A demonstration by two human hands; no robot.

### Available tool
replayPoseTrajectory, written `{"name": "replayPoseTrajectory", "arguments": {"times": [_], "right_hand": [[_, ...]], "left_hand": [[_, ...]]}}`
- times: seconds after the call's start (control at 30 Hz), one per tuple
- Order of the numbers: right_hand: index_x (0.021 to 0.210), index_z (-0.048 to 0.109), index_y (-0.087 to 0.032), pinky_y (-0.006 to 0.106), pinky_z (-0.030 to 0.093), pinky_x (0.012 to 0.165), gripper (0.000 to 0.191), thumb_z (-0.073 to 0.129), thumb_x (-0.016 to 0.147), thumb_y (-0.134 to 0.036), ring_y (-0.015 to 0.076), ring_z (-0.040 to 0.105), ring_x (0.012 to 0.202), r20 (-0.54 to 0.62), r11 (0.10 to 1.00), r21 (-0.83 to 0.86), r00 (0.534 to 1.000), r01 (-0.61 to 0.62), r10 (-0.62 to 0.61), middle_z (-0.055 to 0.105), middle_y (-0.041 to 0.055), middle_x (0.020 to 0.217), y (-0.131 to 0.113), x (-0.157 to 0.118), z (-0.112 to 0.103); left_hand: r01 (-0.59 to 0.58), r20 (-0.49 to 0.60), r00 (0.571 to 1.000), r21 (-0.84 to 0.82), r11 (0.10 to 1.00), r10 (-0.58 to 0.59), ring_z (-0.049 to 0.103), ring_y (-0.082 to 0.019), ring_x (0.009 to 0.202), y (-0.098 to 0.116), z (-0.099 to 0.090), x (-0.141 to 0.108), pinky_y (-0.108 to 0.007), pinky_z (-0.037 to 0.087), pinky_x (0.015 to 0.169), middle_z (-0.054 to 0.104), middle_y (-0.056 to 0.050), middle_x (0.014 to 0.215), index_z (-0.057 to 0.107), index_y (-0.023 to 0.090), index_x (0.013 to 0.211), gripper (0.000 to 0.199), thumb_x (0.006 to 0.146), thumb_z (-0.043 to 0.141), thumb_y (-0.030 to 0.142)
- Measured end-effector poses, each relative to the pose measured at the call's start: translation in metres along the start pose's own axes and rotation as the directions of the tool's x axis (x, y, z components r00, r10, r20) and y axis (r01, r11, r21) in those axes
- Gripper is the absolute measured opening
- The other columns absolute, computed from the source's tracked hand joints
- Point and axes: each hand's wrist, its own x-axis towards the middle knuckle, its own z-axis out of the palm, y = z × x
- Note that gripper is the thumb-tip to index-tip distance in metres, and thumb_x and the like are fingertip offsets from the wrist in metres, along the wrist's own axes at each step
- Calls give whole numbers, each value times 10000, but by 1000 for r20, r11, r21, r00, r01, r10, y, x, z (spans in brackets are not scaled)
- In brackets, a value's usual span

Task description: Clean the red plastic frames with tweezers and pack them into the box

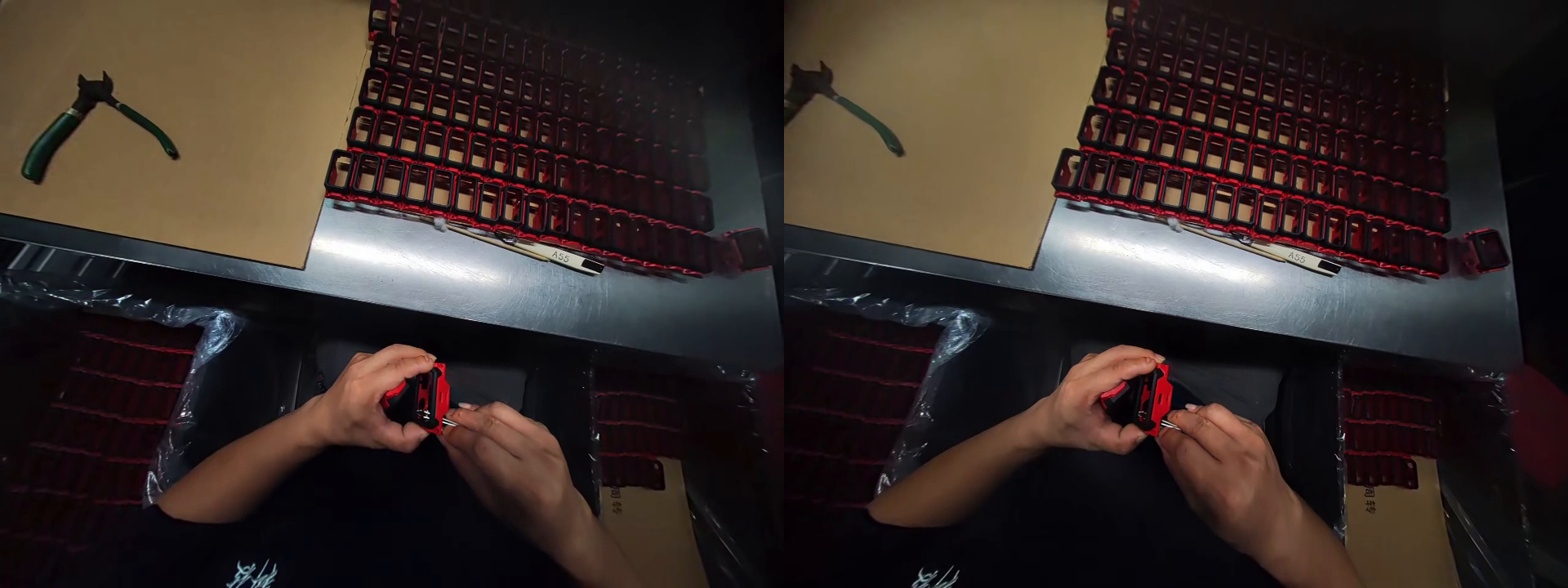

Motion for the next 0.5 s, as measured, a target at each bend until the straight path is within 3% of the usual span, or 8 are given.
{"name": "replayPoseTrajectory", "arguments": {"times": [0.17, 0.33, 0.5], "right_hand": [[944, 675, -215, 268, 590, 633, 92, 706, 924, -130, 149, 725, 706, -101, 997, -43, 993, -69, 65, 799, 27, 885, 13, 9, -9], [1008, 673, -219, 312, 573, 645, 216, 792, 844, -147, 188, 708, 743, -297, 980, -147, 951, -134, 85, 787, 38, 884, 46, 21, -16], [950, 678, -223, 341, 558, 681, 167, 787, 852, -143, 199, 693, 758, -311, 972, -201, 949, -121, 54, 784, 42, 874, 61, 33, -20]], "left_hand": [[-1, -83, 997, -49, 999, -3, 752, -266, 976, -2, 0, -1, -364, 678, 790, 735, -172, 1096, 569, 116, 1321, 691, 726, 786, 393], [5, -109, 994, -81, 997, -14, 745, -267, 1001, -2, -1, -1, -374, 671, 809, 723, -171, 1130, 556, 129, 1338, 710, 726, 799, 394], [6, -121, 992, -103, 995, -19, 739, -279, 1032, -2, -2, -3, -399, 666, 843, 719, -184, 1160, 551, 123, 1340, 717, 732, 808, 404]]}}
